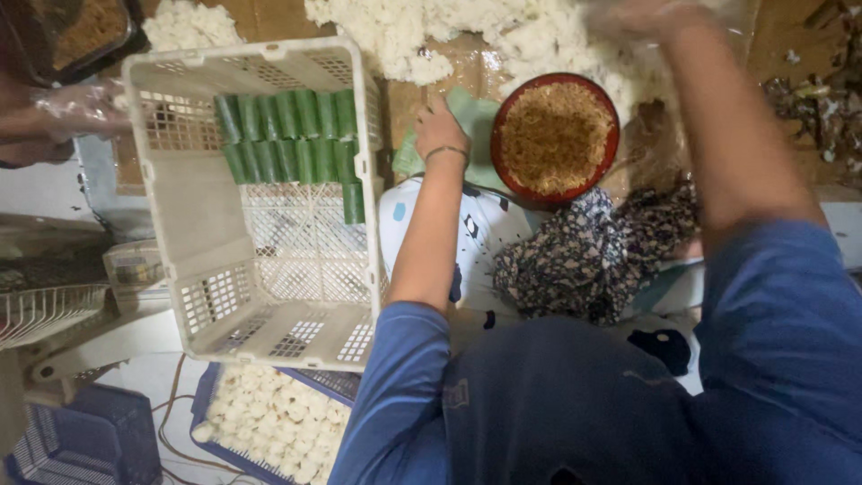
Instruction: The person sits on the floor and wraps rice cakes: they take a cut banana leaf piece, place a portion of white rice on it, add a scoop of brown filling from a bowl, fold the leaf around the rice, and place the finished wrapped roll into a plastic basket. They repeat this cycle continuously, occasionally reaching for new leaf pieces.
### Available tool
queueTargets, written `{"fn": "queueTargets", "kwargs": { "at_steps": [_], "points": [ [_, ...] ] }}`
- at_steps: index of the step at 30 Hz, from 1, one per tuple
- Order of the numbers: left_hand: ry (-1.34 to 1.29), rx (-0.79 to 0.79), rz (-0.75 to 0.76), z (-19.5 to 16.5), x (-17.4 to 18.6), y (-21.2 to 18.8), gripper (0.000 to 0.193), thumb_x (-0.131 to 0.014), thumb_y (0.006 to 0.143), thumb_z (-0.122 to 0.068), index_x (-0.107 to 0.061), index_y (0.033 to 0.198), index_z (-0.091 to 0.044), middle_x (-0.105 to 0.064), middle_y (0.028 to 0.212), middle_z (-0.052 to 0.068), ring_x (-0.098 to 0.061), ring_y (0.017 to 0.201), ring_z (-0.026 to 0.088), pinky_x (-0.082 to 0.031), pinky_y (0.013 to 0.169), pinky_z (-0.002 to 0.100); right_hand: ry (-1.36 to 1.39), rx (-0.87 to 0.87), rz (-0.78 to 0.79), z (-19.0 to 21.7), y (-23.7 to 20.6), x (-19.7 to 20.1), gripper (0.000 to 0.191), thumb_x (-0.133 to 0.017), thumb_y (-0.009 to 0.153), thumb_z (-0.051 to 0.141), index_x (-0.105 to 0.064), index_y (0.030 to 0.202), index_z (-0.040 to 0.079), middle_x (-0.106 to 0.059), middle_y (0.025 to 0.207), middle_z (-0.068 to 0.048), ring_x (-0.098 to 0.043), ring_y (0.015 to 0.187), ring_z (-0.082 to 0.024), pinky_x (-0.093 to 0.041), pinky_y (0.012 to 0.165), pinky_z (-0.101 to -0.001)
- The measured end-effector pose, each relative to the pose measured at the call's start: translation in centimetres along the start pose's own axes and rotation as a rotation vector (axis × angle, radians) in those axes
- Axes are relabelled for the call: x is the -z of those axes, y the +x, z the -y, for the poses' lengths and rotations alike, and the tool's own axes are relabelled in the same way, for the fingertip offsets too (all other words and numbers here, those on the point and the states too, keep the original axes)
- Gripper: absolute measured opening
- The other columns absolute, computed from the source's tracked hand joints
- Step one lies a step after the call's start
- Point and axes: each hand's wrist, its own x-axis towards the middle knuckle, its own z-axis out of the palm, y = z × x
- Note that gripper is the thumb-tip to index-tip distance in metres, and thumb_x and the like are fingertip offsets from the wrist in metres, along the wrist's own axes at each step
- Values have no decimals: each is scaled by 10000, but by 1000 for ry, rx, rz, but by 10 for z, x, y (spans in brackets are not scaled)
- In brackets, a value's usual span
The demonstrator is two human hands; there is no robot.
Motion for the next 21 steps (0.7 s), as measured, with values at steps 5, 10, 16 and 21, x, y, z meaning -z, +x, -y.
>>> {"fn": "queueTargets", "kwargs": {
  "at_steps": [5,10,16,21],
  "points": [
    [-170,36,-166,0,6,5,401,-680,926,-135,-497,1282,-116,-608,1256,202,-636,1141,397,-546,939,489,206,-262,-160,-76,-53,-29,440,-536,1066,281,-481,1486,162,-578,1388,-208,-612,1199,-413,-524,963,-575],
    [-265,-146,-458,-2,24,-3,376,-713,797,-137,-517,1112,-76,-661,1108,223,-660,1013,439,-530,829,538,540,-306,-389,-74,-72,-99,396,-544,1046,249,-495,1427,152,-598,1337,-184,-639,1155,-388,-547,933,-558],
    [-459,-82,-336,-3,40,-18,407,-671,876,-186,-533,1248,-92,-701,999,236,-653,938,470,-492,824,564,677,-331,-430,-54,-58,-106,345,-553,1021,211,-511,1356,140,-622,1276,-155,-671,1103,-358,-575,897,-538],
    [-800,-318,-586,10,35,-10,244,-763,882,-176,-639,1078,-100,-747,959,164,-732,926,330,-590,875,461,755,-341,-368,-49,-70,-101,303,-561,1000,180,-525,1297,131,-641,1224,-131,-698,1059,-333,-599,867,-521]
  ]
}}
